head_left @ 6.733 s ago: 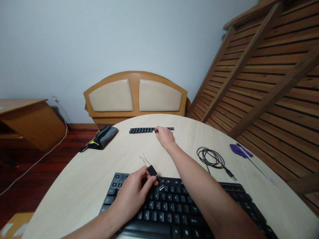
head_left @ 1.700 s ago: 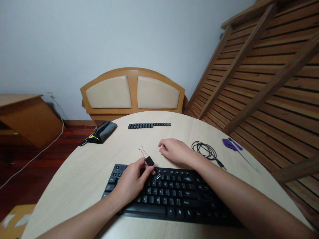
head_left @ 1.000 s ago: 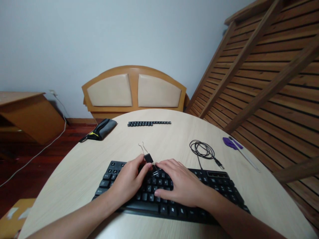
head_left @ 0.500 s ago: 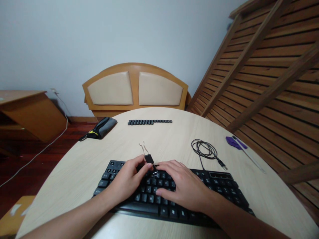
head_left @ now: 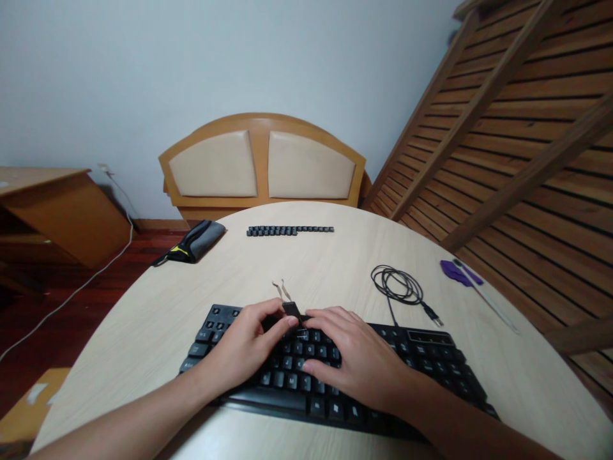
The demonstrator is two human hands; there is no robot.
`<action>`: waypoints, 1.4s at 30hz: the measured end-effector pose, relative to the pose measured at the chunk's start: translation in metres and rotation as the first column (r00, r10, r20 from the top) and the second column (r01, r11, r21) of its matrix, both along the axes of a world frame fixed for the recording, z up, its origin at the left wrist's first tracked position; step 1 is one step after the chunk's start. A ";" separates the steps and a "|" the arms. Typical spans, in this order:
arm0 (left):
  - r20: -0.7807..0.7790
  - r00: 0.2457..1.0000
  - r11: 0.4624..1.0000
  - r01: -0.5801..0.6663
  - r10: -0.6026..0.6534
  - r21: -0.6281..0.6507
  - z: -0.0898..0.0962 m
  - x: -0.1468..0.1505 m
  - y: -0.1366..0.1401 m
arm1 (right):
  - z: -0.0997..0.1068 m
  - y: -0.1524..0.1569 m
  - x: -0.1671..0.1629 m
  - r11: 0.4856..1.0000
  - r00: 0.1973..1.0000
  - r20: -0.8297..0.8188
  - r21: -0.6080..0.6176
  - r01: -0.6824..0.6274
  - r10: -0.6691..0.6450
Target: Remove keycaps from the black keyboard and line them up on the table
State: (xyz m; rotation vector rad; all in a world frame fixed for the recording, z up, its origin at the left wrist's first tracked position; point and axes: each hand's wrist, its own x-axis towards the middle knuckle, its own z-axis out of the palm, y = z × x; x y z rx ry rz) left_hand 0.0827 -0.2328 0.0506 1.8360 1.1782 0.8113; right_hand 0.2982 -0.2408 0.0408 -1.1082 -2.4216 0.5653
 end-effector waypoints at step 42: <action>0.032 0.999 1.000 -0.010 0.011 -0.027 -0.002 -0.002 0.000 | 0.000 0.001 -0.001 1.000 0.998 -0.053 -0.013 0.017 -0.018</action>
